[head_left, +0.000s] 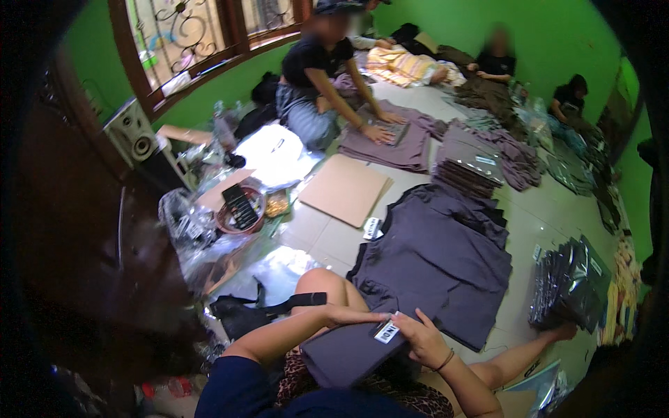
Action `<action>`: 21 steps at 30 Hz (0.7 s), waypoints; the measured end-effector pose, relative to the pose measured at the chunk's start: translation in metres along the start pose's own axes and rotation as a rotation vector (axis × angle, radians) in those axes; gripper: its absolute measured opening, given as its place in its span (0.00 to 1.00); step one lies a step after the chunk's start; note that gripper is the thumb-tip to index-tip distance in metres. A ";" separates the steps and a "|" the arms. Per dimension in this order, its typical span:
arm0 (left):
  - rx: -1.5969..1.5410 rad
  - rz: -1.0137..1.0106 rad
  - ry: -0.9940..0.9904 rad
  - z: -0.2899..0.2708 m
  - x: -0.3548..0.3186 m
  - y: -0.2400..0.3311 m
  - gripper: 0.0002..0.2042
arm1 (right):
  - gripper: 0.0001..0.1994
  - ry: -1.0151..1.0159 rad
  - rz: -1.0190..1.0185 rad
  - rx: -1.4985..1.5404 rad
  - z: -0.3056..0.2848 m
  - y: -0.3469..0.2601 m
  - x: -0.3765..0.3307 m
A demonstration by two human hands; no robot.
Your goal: The person folds a purple t-shirt using a cardboard template, inserts the template, and places the folded shirt into a clear plastic bag. This process is repeated for multiple shirts, with the person handling the shirts, templates, and bags by hand.
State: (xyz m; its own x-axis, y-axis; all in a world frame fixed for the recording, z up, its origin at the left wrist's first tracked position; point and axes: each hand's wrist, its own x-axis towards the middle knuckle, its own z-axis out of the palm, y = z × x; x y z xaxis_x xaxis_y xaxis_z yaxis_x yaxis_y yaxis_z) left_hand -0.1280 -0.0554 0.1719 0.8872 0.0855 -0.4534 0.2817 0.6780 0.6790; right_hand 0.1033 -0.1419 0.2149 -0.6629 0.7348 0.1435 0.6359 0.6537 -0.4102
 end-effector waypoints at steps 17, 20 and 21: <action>0.171 0.353 0.783 0.026 -0.030 -0.077 0.24 | 0.21 0.131 0.608 1.057 0.081 -0.034 0.000; 0.345 0.306 1.118 0.004 -0.064 -0.105 0.14 | 0.16 0.189 0.690 1.195 0.086 -0.032 -0.001; 0.402 0.593 1.410 -0.003 -0.079 -0.121 0.12 | 0.16 0.188 0.683 1.182 0.087 -0.031 0.000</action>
State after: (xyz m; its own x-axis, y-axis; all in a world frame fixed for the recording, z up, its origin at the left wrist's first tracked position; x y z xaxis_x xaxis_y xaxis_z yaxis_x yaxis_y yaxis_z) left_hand -0.2332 -0.1427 0.1238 -0.0717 0.9947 -0.0738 0.3102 0.0925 0.9462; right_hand 0.0487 -0.1780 0.1491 -0.2345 0.9198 -0.3145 0.0365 -0.3149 -0.9484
